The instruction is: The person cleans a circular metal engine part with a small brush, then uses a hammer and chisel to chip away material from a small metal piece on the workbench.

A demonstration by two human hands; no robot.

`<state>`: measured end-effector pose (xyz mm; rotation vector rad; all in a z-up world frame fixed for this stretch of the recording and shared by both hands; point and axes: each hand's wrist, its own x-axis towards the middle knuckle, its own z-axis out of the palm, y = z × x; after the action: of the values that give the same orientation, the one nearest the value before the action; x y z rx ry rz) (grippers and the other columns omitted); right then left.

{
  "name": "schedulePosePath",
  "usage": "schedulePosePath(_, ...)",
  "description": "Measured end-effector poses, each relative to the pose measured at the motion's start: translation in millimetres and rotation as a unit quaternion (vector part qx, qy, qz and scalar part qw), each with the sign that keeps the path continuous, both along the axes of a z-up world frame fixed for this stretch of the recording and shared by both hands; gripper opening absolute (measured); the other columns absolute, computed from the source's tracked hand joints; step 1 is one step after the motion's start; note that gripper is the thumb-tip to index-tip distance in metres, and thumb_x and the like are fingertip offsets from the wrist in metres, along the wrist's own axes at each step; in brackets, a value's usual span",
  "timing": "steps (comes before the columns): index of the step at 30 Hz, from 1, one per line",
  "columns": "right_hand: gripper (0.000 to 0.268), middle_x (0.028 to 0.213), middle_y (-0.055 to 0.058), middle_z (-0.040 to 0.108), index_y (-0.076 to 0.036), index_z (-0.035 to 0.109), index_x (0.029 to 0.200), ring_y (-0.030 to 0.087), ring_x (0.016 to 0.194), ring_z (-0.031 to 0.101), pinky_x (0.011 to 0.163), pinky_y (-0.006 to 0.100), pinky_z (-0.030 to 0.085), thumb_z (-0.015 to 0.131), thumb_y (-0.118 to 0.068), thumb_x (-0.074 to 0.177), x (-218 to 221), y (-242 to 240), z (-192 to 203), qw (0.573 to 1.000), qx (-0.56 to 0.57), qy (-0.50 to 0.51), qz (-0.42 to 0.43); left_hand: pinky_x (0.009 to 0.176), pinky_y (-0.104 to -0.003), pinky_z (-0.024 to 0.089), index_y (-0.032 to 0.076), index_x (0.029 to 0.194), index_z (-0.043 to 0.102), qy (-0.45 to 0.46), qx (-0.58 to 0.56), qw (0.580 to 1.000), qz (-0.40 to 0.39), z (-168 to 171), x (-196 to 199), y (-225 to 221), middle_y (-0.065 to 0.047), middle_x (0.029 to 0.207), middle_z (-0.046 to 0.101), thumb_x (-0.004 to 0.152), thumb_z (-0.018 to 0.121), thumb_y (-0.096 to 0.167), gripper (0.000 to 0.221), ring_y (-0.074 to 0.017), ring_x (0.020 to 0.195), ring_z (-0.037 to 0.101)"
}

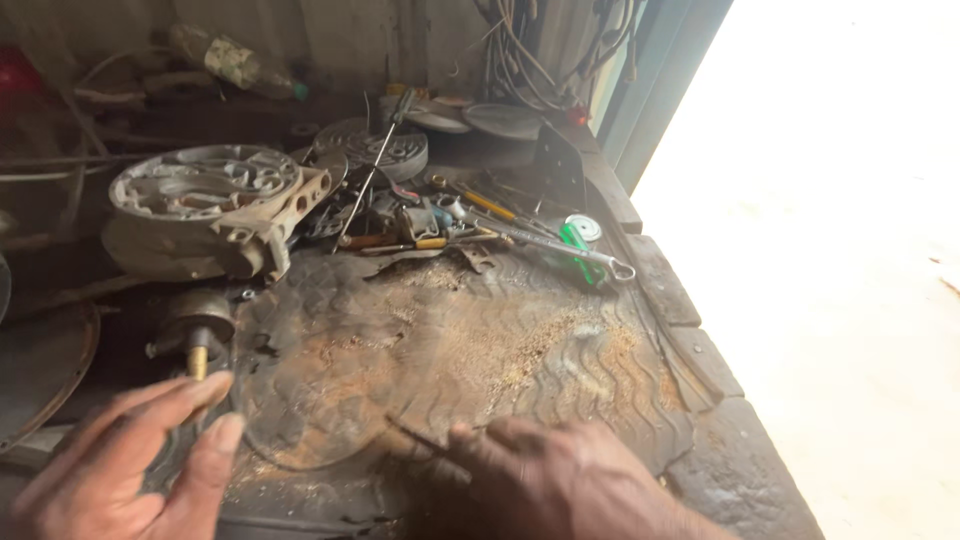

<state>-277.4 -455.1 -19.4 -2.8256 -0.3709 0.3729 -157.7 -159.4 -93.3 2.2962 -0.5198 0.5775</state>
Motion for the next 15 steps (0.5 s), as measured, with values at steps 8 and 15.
schedulePosePath(8,0.049,0.127,0.005,0.067,-0.024,0.056,0.149,0.02,0.1,0.069,0.083,0.032,0.059,0.054,-0.024,0.1,10.7,-11.5,15.5,0.97,-0.139,0.064,-0.187,0.098,-0.044,0.057,0.017,0.111,0.08,0.003,0.098,0.995,0.006,-9.2,11.9,0.9,-0.005,0.104,0.08,0.084,0.076,0.043,0.037,-0.0244,0.109,0.074)
schedulePosePath(15,0.064,0.108,0.0,0.076,-0.027,0.066,0.145,0.016,0.08,0.071,0.072,0.031,0.059,0.058,-0.003,0.086,10.6,-3.0,45.3,0.964,-0.045,-0.188,-0.182,0.098,-0.044,0.057,0.018,0.108,0.08,-0.013,0.112,0.993,0.013,-15.7,15.0,2.6,-0.005,0.102,0.08,0.081,0.077,0.044,0.038,-0.0235,0.107,0.075)
